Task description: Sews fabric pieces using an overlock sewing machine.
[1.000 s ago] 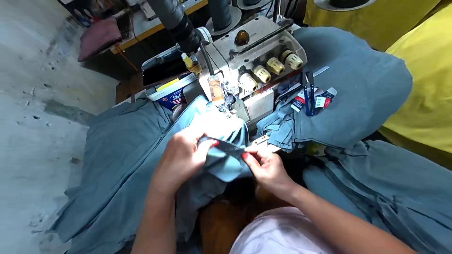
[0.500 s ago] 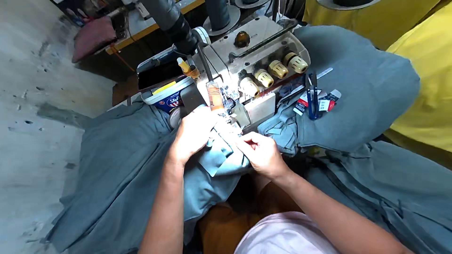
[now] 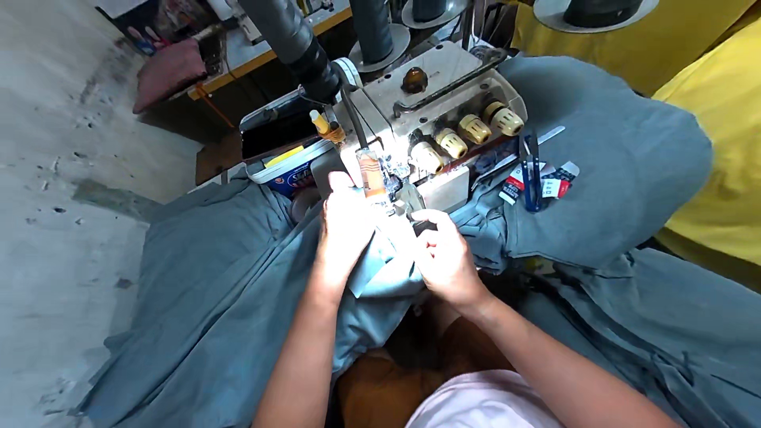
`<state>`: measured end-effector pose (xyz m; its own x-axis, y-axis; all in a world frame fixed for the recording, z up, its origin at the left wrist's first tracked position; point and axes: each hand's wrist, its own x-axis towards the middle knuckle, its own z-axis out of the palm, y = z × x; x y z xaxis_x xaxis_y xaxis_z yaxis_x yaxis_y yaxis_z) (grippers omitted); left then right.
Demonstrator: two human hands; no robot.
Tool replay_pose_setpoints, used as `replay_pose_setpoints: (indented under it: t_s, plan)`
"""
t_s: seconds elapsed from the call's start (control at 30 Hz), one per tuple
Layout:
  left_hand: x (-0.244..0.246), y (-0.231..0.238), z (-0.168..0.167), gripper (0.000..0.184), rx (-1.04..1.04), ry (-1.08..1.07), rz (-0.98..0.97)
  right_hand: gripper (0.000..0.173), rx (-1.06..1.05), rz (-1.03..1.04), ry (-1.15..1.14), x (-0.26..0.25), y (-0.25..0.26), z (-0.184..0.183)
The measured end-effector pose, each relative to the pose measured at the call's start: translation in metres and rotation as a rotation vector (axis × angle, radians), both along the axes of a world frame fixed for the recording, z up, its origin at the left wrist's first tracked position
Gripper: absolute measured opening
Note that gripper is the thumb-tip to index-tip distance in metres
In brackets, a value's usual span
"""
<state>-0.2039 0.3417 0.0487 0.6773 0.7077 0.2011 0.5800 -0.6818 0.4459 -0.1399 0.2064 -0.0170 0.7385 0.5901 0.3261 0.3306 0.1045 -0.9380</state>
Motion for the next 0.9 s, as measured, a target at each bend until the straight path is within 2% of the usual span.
replay_pose_setpoints:
  t_s: [0.13,0.23,0.4,0.6,0.67,0.73,0.83,0.9]
  plan:
    - [0.002,0.007,-0.006,0.052,0.000,-0.068,0.001,0.023,-0.013,-0.034,-0.084,0.005,0.009,-0.001]
    - [0.003,0.011,-0.008,0.040,0.004,-0.100,-0.013,0.018,0.008,-0.038,-0.156,0.007,0.009,-0.006]
    - [0.004,0.012,-0.008,0.043,0.001,-0.104,0.009,0.020,-0.005,-0.076,-0.266,0.010,0.009,-0.004]
    - [0.006,0.014,-0.008,0.041,0.000,-0.070,0.062,0.021,-0.094,-0.023,-0.277,0.017,0.010,0.008]
    - [0.000,0.010,-0.006,0.044,0.132,-0.042,0.086,0.022,-0.104,-0.019,-0.273,0.017,0.010,0.013]
    - [-0.025,0.001,-0.007,0.043,0.369,-0.112,0.011,0.022,-0.103,-0.002,-0.242,0.018,0.008,0.017]
    - [-0.071,-0.020,-0.008,0.067,0.452,-0.044,-0.171,0.022,-0.080,-0.001,-0.233,0.018,0.008,0.017]
    - [-0.088,-0.021,-0.028,0.065,0.536,-0.020,-0.312,0.023,-0.071,0.002,-0.213,0.017,0.007,0.016]
